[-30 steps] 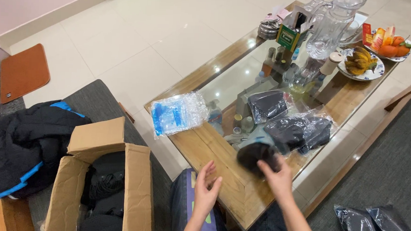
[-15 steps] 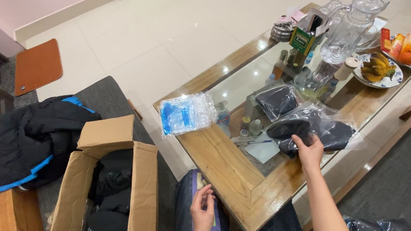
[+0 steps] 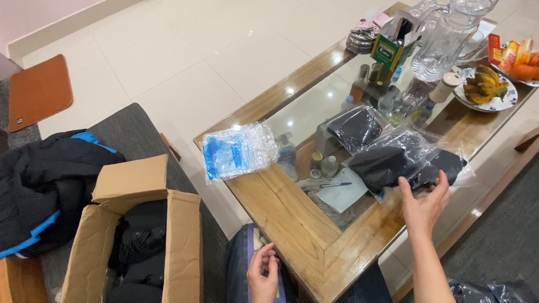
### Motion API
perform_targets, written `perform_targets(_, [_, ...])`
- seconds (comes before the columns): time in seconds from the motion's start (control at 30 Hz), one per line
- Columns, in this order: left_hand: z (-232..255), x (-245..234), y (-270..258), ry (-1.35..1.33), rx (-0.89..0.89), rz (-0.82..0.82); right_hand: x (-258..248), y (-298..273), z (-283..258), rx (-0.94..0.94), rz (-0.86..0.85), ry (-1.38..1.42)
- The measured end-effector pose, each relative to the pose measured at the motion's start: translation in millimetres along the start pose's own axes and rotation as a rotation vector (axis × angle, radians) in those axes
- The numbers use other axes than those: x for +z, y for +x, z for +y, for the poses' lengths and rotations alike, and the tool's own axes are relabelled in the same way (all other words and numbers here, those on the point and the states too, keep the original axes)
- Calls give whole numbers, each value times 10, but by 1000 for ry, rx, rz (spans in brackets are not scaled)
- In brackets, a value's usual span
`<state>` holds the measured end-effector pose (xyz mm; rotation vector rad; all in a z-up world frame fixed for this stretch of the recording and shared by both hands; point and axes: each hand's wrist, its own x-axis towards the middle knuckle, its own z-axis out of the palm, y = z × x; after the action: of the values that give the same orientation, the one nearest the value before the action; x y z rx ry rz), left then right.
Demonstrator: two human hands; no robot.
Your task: Inspecting and packing black fabric masks into a cardboard box
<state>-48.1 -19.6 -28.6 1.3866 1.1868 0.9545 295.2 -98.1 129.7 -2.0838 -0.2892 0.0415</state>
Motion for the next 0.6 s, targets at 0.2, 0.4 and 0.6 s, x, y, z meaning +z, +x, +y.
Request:
perform_targets(0.2, [-11,7,26,11,6,-5,79,181,243,53,-270,-229])
perform_targets(0.4, [-9,-59,15,-31,41,-1,51,515,413,25,-376,-232])
perform_targets(0.6, [687,-607,-96,190,297,-173,148,89,671,-396,-44,-83])
